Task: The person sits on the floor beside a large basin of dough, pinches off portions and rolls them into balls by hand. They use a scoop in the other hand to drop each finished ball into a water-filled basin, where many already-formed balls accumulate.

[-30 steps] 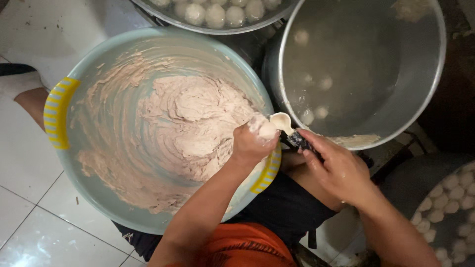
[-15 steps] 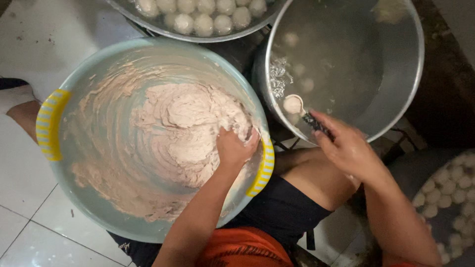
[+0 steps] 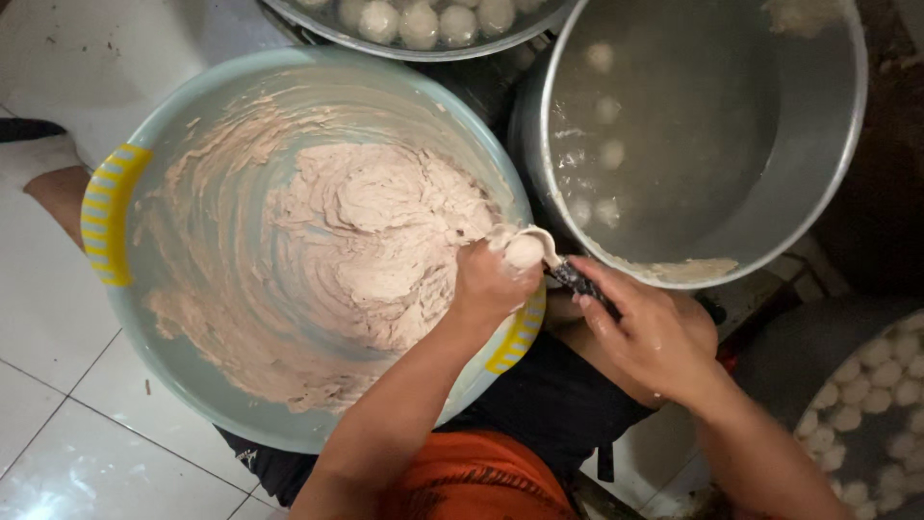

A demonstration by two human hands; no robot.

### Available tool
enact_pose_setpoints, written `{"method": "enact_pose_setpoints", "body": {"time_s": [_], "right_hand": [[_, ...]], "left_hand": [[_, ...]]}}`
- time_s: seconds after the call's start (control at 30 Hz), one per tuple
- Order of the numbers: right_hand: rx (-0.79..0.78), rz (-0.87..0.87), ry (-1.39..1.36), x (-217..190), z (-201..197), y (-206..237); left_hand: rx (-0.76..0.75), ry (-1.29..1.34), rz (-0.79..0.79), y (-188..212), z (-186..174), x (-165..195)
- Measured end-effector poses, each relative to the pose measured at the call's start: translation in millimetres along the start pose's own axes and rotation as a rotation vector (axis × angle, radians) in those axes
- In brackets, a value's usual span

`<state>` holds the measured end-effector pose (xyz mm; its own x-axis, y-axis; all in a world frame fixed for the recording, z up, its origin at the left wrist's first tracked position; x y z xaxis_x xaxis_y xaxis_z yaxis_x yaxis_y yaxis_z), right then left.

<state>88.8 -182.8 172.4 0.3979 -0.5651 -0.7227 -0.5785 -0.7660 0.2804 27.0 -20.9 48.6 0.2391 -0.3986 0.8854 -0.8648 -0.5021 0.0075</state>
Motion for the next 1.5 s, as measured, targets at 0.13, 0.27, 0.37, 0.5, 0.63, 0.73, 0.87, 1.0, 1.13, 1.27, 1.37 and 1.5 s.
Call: {"method": "enact_pose_setpoints", "body": {"time_s": [0.13, 0.27, 0.37, 0.5, 0.63, 0.73, 0.87, 1.0, 1.13, 1.27, 1.37, 1.5], "right_hand": [[-0.108, 0.222, -0.579, 15, 12, -5], [-0.108, 0.252, -0.546, 34, -2, -6], [0.001, 0.188, -0.255, 41, -22, -9], [0.08, 0.094, 0.235, 45, -44, -26], [0.13, 0.249, 0.306, 50, -57, -28], [0.216, 0.146, -0.231, 40, -50, -16], [-0.015, 0.163, -0.195, 22, -17, 1], [-0.001, -0.13, 0.059, 4, 2, 4], [-0.097, 0.192, -0.559, 21, 23, -1], [-0.146, 0.199, -0.724, 37, 21, -7], [-0.075, 0.222, -0.714, 50, 4, -13], [0.224, 0.249, -0.532, 66, -34, -21]], "left_hand": [[-0.122, 0.008, -0.289, -4, 5, -9], [-0.069, -0.175, -0.187, -10, -1, -22], [0.12, -0.34, -0.435, -3, -4, -37], [0.165, -0.047, -0.175, 7, 0, -36], [0.134, -0.017, -0.06, 7, 0, -32], [0.156, 0.088, -0.124, 8, -1, -24], [0.176, 0.307, -0.224, 10, 0, -12], [0.089, 0.164, -0.091, 8, -3, -4], [-0.05, 0.012, -0.326, 7, 5, -5], [-0.158, -0.027, -0.576, 10, -2, -30], [0.019, -0.48, -0.613, 4, -44, -83], [0.497, -0.474, -0.963, 26, -103, -143]]}}
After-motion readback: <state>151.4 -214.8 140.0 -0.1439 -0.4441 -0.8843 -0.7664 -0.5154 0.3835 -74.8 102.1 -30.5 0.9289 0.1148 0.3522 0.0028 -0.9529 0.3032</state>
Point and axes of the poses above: each hand's wrist, its own y-axis away from the middle knuckle, its own z-axis out of the palm, x = y × z, the point moved 3 cm from there along -y, towards the middle knuckle, and after that the axes turned 13 degrees about -z, right-handed, at the moved point
